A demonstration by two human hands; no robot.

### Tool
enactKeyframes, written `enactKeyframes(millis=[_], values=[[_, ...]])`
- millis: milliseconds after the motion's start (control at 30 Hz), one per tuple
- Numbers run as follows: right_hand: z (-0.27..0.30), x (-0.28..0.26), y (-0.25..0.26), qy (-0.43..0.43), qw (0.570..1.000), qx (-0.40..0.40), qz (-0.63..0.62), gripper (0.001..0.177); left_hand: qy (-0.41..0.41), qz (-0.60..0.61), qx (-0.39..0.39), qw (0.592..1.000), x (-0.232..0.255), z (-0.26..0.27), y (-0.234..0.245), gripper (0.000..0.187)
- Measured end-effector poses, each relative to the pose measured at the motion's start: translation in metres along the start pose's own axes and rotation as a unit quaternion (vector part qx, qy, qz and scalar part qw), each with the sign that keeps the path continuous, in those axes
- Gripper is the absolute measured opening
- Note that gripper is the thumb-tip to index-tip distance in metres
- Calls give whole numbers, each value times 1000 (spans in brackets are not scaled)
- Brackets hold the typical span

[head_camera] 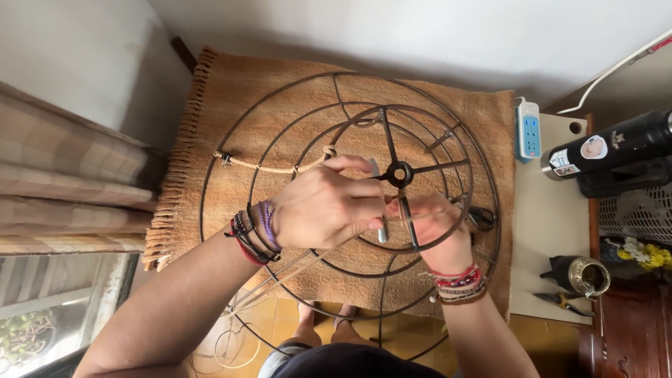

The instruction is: Weaving rope around a metal lampshade frame to create a decorative cover

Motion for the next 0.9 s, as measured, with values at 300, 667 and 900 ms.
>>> enactKeyframes(millis=[300,667,900], values=[[31,-63,19,65,987,-47,-142,30,26,9,9,1000,-6,4,-7,41],[79,-81,79,-52,979,7,199,48,12,12,26,1000,-13,5,-14,36],[132,-46,117,-420,835,-126,333,47,-6,26,30,999,-2,4,-5,34]])
Point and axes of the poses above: each hand's wrist, its own z-axis away from the middle knuckle, its own y-axis out of the back of the hand, x = y × z, the point moved 9 cm from there along -z, towards the middle knuckle, and after that the axes turned 14 degrees about y, right-handed, at the moved point
